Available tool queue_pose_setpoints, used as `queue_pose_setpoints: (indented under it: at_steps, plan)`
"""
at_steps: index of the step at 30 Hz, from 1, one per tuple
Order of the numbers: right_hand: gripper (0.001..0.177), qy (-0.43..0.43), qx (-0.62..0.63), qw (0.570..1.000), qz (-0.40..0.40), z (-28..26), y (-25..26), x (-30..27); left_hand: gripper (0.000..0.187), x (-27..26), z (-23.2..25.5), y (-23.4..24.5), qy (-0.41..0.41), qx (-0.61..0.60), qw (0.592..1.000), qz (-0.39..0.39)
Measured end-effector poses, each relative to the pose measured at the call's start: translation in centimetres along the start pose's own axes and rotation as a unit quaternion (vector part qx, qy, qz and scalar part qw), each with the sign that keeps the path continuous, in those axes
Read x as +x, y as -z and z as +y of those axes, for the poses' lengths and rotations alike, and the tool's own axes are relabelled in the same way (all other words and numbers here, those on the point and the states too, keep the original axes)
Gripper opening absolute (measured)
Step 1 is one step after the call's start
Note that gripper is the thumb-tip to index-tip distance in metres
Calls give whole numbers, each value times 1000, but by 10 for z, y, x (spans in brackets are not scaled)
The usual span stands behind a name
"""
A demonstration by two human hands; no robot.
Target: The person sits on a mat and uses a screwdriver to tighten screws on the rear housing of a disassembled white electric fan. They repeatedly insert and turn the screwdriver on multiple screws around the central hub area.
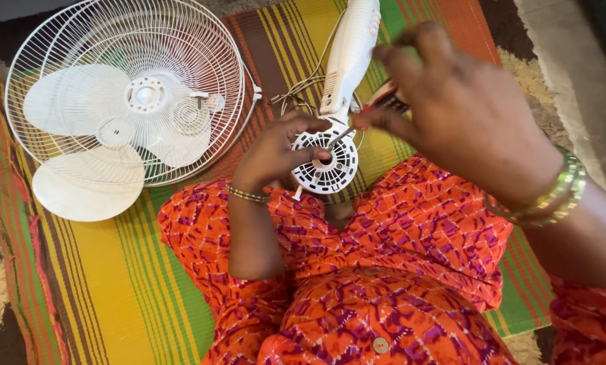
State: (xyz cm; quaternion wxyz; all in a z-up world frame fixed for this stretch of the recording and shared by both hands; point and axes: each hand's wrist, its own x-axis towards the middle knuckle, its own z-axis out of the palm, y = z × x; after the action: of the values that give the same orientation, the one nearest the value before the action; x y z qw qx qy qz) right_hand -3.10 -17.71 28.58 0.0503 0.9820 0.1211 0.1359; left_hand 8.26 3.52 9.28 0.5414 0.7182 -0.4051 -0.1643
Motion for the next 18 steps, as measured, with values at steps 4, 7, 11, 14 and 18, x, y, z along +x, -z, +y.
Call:
queue_pose_setpoints:
  at_steps: [4,7,11,14,18]
  plan:
    - [51,106,30,994,-2,0,0,-5,42,-8,-12,-11,33,40,998,-25]
    - [33,84,31,996,-26,1,-5,-4,31,-10,-28,-31,48,44,998,-11]
    - [38,7,27,998,-53,2,-8,-1,18,-13,-43,-62,-28,68,991,115]
    - [47,-22,-16,999,-41,-2,-12,5,9,-13,-45,-84,-91,108,963,229]
    - [51,-63,-80,990,-96,-11,-16,8,6,-14,-45,-91,-92,143,954,247]
